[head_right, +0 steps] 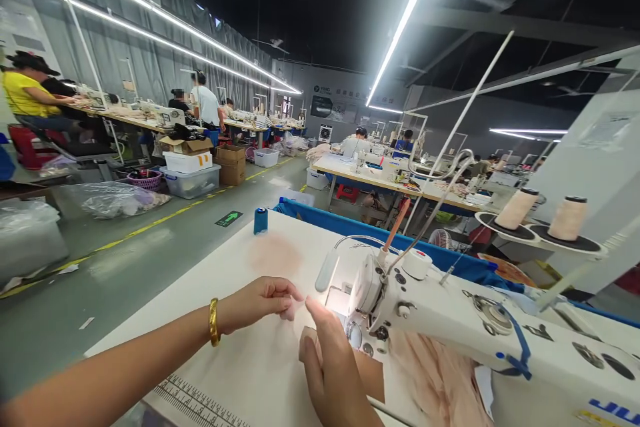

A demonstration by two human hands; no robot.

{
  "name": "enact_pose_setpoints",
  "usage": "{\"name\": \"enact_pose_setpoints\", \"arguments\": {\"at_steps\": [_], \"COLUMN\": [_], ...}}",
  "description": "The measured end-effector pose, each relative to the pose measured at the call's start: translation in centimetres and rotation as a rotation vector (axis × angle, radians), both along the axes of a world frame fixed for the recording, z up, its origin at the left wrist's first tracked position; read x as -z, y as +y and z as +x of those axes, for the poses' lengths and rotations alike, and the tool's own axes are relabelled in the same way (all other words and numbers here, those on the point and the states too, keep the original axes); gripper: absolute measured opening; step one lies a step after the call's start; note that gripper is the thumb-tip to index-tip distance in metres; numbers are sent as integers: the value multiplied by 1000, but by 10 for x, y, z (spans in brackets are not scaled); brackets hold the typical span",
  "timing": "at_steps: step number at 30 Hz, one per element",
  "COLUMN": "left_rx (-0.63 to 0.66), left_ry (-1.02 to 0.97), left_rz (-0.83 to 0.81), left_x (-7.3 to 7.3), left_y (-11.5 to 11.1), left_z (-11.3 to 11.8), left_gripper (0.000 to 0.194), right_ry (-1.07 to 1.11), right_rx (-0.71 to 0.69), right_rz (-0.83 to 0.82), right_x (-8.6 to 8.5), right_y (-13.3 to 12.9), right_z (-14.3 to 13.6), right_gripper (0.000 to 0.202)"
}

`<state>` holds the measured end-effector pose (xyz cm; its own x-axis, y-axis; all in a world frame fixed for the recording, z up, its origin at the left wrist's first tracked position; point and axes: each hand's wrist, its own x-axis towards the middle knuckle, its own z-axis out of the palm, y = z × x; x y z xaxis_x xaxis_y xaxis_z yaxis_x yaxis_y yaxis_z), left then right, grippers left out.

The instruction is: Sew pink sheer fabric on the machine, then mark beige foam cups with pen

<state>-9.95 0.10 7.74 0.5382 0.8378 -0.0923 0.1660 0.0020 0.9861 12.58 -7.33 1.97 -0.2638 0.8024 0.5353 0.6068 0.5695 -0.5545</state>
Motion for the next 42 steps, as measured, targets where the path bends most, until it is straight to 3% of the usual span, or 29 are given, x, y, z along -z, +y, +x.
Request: {"name": "enact_pose_setpoints", "arguments": {"at_steps": [4,8,12,15,18,20,24,29,34,39,42], "left_rx": [89,140,161,187,152,28,-255,-449,-582,-836,-809], "left_ry": [31,78,106,106,104,146,262,420,572,636,640], "left_rz": [34,177,163,67,23,114,336,597,740,790,755], "left_x": [-11,-19,-24,-21,-13,-6,6,23,39,42,42], "left_y": [-17,-26,-27,-24,-10,8,60,124,161,193,212], "left_z": [-14,-29,-48,-64,-78,-85,-92,-85,-81,-95,-105], "left_gripper": [34,24,30,36,33,28,29,27,25,57,64], "right_ry": [255,399,278,237,375,515,640,559,386,235,175], "right_rx": [-149,-459,-611,-690,-752,-665,-304,-1,207,313,369], "right_rz": [-523,-745,-891,-904,-1015,-1041,-721,-507,-375,-221,-133], "right_x": [-30,-46,-44,-35,-22,-16,-15,-11,9,26,30], "right_y": [18,46,59,58,60,69,107,172,222,237,234], "right_z": [-18,-28,-36,-43,-53,-62,-82,-99,-104,-105,-103], "right_gripper": [70,62,35,40,54,56,54,35,29,36,42]}}
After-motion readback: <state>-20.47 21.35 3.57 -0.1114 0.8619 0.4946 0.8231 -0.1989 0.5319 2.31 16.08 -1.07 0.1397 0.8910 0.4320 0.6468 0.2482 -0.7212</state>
